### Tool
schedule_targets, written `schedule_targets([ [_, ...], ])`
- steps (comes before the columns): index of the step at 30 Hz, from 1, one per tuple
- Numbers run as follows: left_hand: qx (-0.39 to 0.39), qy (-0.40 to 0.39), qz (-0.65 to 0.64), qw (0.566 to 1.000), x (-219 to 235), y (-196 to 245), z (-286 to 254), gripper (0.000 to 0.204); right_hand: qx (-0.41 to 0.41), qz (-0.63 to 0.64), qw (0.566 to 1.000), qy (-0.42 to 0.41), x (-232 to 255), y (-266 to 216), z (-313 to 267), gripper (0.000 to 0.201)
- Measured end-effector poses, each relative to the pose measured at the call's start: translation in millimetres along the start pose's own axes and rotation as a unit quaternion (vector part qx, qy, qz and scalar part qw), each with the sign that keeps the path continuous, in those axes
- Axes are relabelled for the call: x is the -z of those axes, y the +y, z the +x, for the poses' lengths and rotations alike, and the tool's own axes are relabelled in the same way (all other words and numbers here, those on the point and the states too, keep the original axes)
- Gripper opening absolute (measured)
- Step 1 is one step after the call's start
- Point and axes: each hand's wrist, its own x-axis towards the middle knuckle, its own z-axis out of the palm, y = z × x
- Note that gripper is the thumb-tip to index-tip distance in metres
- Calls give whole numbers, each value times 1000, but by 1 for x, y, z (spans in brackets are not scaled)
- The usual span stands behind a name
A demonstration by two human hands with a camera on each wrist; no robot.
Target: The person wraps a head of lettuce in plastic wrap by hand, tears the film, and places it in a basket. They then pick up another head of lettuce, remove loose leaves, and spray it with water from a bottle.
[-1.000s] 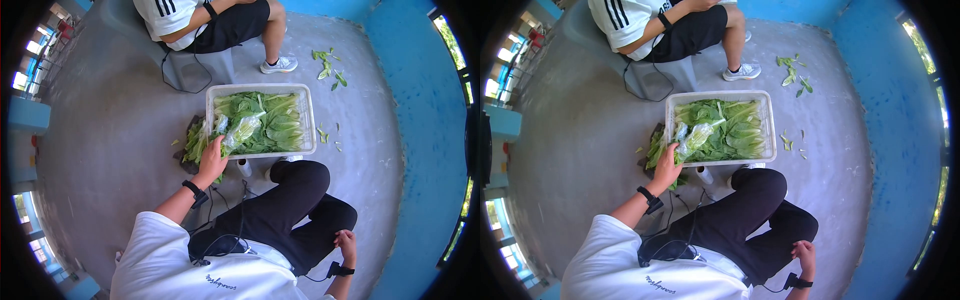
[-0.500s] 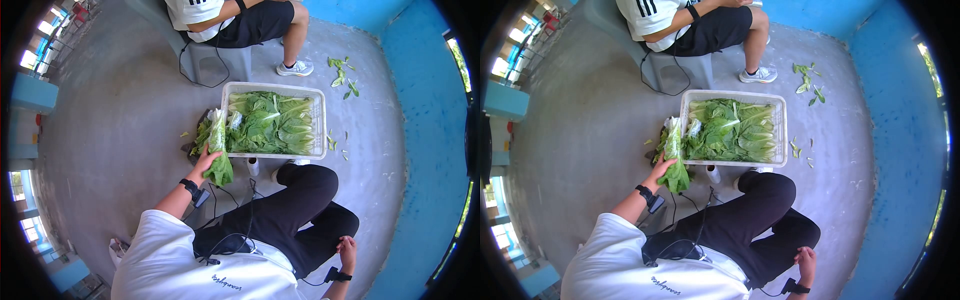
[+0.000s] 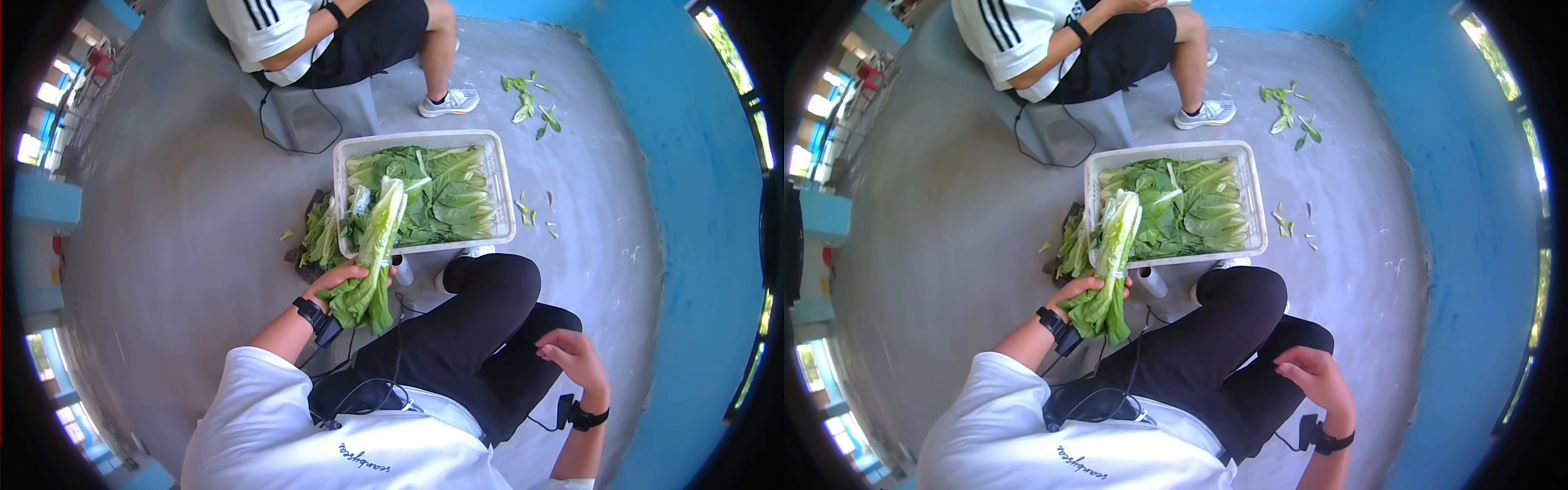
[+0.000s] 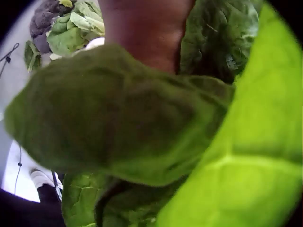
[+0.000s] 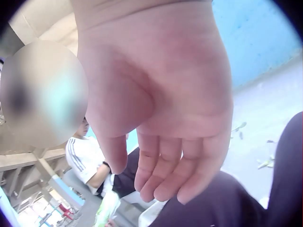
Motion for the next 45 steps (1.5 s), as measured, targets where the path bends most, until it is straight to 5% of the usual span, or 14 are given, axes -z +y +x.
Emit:
schedule_targets([
  [5,-74,31,355,931,-53,4,27,73,92,55,991,-77,-33,-29,43,20],
  [8,-125,-30,551,825,-83,4,32,76,197,122,973,-8,-52,-34,67,63],
  [10,-115,-48,568,813,-106,-1,30,78,254,182,949,50,-60,-38,75,87],
  [13,-79,-117,606,783,-129,-1,30,77,296,279,911,-72,-57,-45,77,107],
  [16,-26,-168,628,759,-157,-2,30,76,227,254,928,-152,-47,-41,71,64],
  [19,-54,-222,638,735,-158,7,32,89,217,310,921,-92,-51,-42,64,40],
  [20,-80,-249,645,718,-156,16,34,93,215,314,921,-77,-52,-41,63,38],
  [21,-6,-239,554,798,-154,22,38,105,214,319,921,-61,-52,-40,62,37],
  [24,-77,-163,563,806,-163,28,42,111,207,310,927,-51,-50,-36,63,33],
  [28,-70,-220,477,848,-194,-11,58,120,261,265,926,-68,-58,-33,77,32],
  [31,-166,-167,582,778,-200,-34,58,111,229,264,937,-15,-60,-44,71,35],
  [37,-59,-180,595,781,-209,-20,48,93,269,265,926,3,-51,-33,72,50],
  [40,-57,-183,606,772,-207,-14,47,88,242,250,937,27,-48,-34,68,51],
  [45,-65,-196,615,761,-210,-8,49,86,329,89,939,41,-33,-38,74,44],
])
